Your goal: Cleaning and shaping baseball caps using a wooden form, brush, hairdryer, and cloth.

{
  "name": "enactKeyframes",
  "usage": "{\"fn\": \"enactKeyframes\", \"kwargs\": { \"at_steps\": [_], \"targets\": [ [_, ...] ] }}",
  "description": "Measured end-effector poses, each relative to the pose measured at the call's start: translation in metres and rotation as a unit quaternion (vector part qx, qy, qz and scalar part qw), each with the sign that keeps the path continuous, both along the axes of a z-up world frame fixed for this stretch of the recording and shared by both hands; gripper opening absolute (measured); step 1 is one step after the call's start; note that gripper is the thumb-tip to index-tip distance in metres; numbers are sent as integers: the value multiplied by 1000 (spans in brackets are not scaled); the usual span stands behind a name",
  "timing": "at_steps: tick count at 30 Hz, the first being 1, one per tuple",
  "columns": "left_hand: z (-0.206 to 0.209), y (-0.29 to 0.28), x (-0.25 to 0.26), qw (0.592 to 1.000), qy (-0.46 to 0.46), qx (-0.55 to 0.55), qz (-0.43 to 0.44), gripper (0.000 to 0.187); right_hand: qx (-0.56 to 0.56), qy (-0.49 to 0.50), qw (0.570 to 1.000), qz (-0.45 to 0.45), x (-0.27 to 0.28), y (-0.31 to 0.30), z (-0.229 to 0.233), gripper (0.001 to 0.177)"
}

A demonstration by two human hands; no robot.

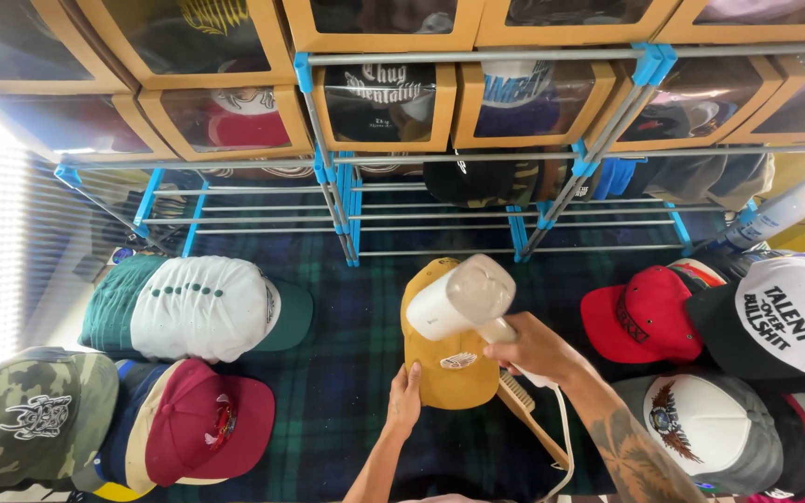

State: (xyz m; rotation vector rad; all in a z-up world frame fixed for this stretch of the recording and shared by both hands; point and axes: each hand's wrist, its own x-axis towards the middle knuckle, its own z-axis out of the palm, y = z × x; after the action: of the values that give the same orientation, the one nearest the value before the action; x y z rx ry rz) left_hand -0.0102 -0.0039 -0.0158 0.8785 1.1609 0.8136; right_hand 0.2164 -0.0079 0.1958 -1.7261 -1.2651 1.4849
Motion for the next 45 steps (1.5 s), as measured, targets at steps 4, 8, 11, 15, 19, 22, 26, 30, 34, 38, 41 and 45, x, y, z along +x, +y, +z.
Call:
{"fn": "enactKeyframes", "kwargs": {
  "at_steps": [4,8,11,15,19,22,26,30,34,38,41,45],
  "targets": [
    [-5,-1,3,1000,-9,-12,2,57,36,-101,992,-69,-17,16,6,23],
    [0,-2,6,996,-58,-56,34,68,136,-23,990,-41,-5,-9,-40,17],
    [-9,2,5,962,-169,-190,101,63,17,-66,998,15,-11,-74,-58,5],
    [-21,12,-4,951,-215,-203,86,59,-57,49,995,-62,23,-134,-95,23],
    [-14,10,-10,960,-200,-193,43,63,-89,-33,959,-266,60,-145,-135,20],
    [-4,9,-6,964,-174,-197,34,64,10,51,940,-336,58,-128,-132,25],
    [3,7,-7,970,-150,-187,30,64,86,93,972,-196,72,-108,-130,21],
    [11,1,-13,975,-117,-184,36,62,103,47,978,-176,93,-32,-106,28],
    [14,-7,-10,975,-102,-194,30,57,-8,44,980,-194,86,57,-50,19],
    [11,-6,-7,978,-104,-179,33,58,-46,13,999,-22,33,70,6,44],
    [13,-3,-10,977,-101,-183,47,62,-4,-15,996,88,13,48,7,17],
    [13,-5,-22,978,-103,-171,52,57,-9,-19,994,103,14,-16,2,11]
  ]
}}
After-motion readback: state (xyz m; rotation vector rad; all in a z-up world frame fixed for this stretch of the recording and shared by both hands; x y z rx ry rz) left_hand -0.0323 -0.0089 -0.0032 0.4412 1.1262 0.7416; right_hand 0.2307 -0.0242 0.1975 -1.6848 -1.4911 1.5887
